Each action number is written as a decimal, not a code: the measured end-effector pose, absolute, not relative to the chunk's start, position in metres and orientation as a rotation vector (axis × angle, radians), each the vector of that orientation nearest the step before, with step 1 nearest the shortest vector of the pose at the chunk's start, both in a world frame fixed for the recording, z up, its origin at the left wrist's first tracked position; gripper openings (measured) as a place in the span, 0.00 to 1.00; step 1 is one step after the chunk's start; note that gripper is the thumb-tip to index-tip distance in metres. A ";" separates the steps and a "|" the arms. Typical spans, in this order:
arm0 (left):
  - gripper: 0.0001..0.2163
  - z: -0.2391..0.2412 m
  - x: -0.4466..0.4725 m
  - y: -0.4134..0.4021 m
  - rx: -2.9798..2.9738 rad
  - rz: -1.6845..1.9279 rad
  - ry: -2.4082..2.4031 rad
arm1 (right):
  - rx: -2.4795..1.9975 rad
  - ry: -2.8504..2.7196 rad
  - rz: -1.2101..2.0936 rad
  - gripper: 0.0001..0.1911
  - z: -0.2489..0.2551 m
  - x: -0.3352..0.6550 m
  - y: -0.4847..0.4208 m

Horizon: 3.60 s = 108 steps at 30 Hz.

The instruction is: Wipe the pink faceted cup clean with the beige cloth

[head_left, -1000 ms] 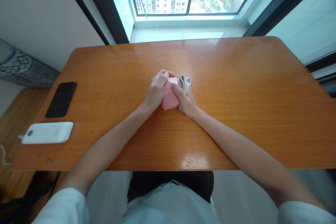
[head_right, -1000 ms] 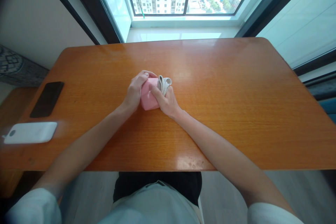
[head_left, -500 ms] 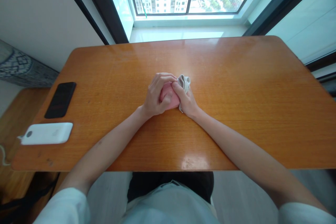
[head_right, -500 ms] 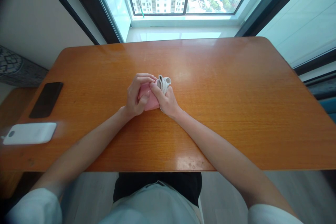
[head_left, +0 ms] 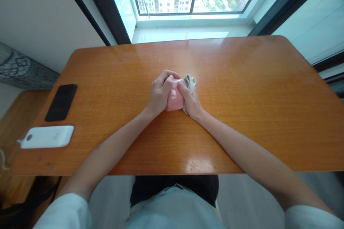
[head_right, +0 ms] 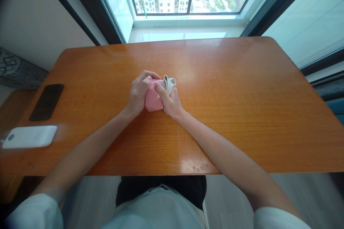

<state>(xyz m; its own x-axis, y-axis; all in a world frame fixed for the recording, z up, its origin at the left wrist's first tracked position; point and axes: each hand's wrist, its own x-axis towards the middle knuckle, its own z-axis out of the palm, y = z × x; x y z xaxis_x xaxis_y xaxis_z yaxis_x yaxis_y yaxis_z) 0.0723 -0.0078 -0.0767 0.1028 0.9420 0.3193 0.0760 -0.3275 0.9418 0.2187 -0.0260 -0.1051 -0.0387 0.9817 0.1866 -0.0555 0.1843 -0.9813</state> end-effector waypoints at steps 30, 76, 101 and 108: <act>0.13 -0.084 0.070 -0.016 1.892 1.477 0.852 | -1.001 -1.270 1.108 0.25 -0.103 0.217 -0.026; 0.16 -0.075 0.073 0.003 1.327 1.257 1.006 | -1.016 -1.347 1.050 0.27 -0.105 0.219 -0.026; 0.12 -0.093 0.065 -0.008 2.099 1.580 0.713 | -0.999 -1.312 1.064 0.26 -0.102 0.217 -0.026; 0.12 -0.081 0.075 -0.008 1.610 1.440 0.898 | -1.011 -1.276 1.081 0.25 -0.103 0.218 -0.029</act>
